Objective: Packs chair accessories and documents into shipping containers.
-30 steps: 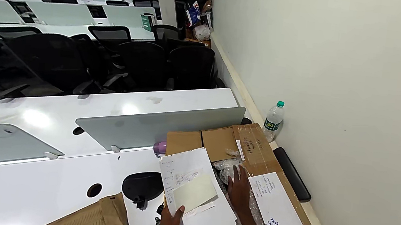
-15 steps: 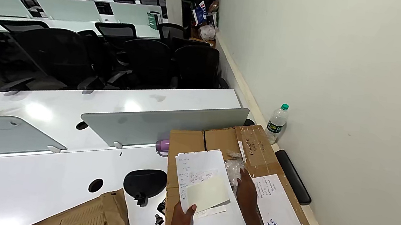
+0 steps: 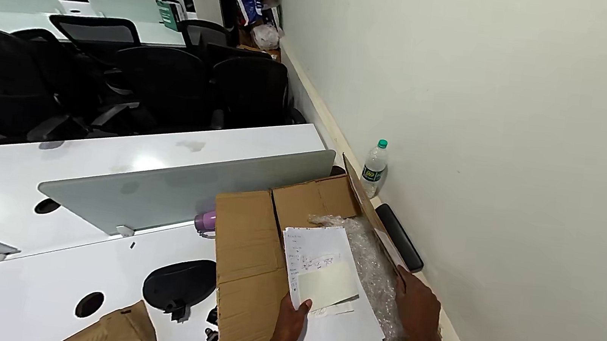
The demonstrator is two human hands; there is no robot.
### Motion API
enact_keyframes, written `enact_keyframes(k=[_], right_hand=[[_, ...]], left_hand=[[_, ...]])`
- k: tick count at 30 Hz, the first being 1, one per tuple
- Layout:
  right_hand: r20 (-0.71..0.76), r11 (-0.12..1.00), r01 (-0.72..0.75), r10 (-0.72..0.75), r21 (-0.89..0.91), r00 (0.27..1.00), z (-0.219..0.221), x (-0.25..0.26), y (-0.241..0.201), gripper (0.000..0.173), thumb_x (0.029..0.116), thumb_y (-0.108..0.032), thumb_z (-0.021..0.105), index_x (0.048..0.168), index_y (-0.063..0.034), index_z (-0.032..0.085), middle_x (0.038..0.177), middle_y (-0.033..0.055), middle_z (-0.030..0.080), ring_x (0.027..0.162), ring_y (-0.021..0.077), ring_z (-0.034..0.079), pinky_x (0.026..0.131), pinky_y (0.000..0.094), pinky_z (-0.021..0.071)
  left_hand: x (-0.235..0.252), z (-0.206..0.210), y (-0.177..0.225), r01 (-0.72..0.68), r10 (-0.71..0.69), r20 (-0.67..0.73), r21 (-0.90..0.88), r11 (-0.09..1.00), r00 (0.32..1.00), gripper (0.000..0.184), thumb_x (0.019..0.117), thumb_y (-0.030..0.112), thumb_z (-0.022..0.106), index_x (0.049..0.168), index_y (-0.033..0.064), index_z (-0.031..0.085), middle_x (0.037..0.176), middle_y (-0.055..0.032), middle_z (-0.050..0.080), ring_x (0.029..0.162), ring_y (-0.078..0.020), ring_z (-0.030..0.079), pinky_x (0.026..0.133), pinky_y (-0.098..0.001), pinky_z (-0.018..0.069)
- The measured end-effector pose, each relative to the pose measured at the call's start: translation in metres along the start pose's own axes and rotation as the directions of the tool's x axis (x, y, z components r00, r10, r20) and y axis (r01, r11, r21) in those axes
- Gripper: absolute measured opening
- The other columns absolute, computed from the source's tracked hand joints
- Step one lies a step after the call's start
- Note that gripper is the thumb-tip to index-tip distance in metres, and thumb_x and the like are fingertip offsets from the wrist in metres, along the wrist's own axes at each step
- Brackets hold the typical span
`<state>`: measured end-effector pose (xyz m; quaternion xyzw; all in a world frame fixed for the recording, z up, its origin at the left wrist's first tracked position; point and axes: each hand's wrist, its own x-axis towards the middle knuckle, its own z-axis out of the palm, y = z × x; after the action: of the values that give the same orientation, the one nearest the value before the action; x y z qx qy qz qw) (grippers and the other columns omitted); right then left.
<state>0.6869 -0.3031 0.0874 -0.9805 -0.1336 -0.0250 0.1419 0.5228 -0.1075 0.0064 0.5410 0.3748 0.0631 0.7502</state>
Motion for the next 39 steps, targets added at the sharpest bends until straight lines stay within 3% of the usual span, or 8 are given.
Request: enact_keyframes(k=[6,12,21,24,28,31,35,39], right_hand=[[0.096,0.991,-0.132,0.131,0.004,0.987,-0.029,0.015,0.008,0.033,0.1063,-0.019,0.054,0.135,-0.0139,0.069,0.113,0.0214,0.074,0.104,0.0439,0.070,0.090,0.0634,0.0510],[0.115,0.991,-0.126,0.120,0.041,0.986,-0.022,0.008,0.003,0.033,0.1062,-0.018,0.053,0.134,-0.0117,0.069,0.115,0.0205,0.073,0.105,0.0428,0.070,0.091,0.0614,0.0516],[0.157,1.000,-0.001,-0.003,0.022,0.988,0.017,-0.019,-0.011,0.032,0.1005,-0.017,0.060,0.129,-0.0121,0.073,0.125,0.0150,0.072,0.113,0.0362,0.069,0.094,0.0553,0.0541],[0.115,0.996,0.090,-0.091,0.014,0.989,0.050,-0.031,-0.006,0.034,0.0959,-0.014,0.064,0.128,-0.0117,0.073,0.128,0.0161,0.070,0.115,0.0387,0.067,0.093,0.0544,0.0544],[0.129,0.985,0.173,-0.170,-0.018,0.977,0.095,-0.044,0.003,0.040,0.0917,-0.013,0.068,0.131,-0.0094,0.071,0.135,0.0213,0.064,0.119,0.0442,0.062,0.096,0.0570,0.0513],[0.114,0.976,0.216,-0.212,-0.027,0.971,0.115,-0.049,0.007,0.043,0.0912,-0.008,0.067,0.134,-0.0059,0.068,0.138,0.0262,0.060,0.123,0.0483,0.059,0.098,0.0614,0.0491],[0.029,0.963,0.268,-0.267,-0.044,0.963,0.124,-0.050,0.006,0.048,0.0874,-0.004,0.068,0.136,-0.0041,0.065,0.138,0.0294,0.058,0.123,0.0506,0.058,0.099,0.0655,0.0465],[-0.030,0.957,0.284,-0.287,-0.064,0.958,0.125,-0.053,-0.004,0.051,0.0854,-0.004,0.069,0.136,-0.0030,0.065,0.139,0.0309,0.057,0.123,0.0515,0.058,0.100,0.0659,0.0449]], left_hand=[[0.031,0.063,-0.011,0.004,0.012,0.131,-0.125,0.992,0.991,0.051,0.1004,0.007,0.062,0.144,-0.0084,0.041,0.132,-0.0247,0.058,0.118,-0.0240,0.062,0.101,-0.0373,0.0530],[0.061,0.067,-0.024,0.257,-0.189,0.279,-0.233,0.938,0.942,0.059,0.1069,0.011,0.053,0.157,0.0085,0.022,0.136,-0.0244,0.056,0.111,-0.0321,0.067,0.089,-0.0474,0.0585],[0.042,0.059,-0.011,0.223,-0.197,0.185,-0.127,0.967,0.963,0.062,0.1031,0.003,0.056,0.155,0.0031,0.023,0.135,-0.0282,0.056,0.110,-0.0334,0.066,0.089,-0.0457,0.0572],[0.031,0.047,-0.006,0.195,-0.184,0.174,-0.046,0.980,0.967,0.070,0.1013,0.004,0.060,0.158,0.0010,0.019,0.143,-0.0276,0.051,0.122,-0.0332,0.061,0.098,-0.0460,0.0536],[0.007,0.025,0.006,0.114,-0.144,0.197,0.155,0.981,0.970,0.089,0.0994,0.017,0.066,0.162,-0.0016,0.006,0.163,-0.0287,0.024,0.147,-0.0398,0.037,0.116,-0.0500,0.0385],[-0.018,0.009,0.007,-0.011,-0.022,0.244,0.133,0.991,0.970,0.084,0.0985,0.016,0.066,0.161,-0.0041,0.013,0.163,-0.0281,0.026,0.147,-0.0368,0.040,0.118,-0.0452,0.0394],[-0.059,-0.030,0.005,-0.144,0.151,0.271,-0.047,0.988,0.951,0.062,0.0982,0.011,0.062,0.151,-0.0062,0.036,0.142,-0.0221,0.056,0.122,-0.0262,0.064,0.103,-0.0401,0.0545],[-0.092,-0.073,0.000,-0.272,0.280,0.094,-0.091,0.958,0.955,0.046,0.0975,0.007,0.060,0.139,-0.0081,0.049,0.124,-0.0167,0.068,0.105,-0.0243,0.072,0.094,-0.0396,0.0597]])
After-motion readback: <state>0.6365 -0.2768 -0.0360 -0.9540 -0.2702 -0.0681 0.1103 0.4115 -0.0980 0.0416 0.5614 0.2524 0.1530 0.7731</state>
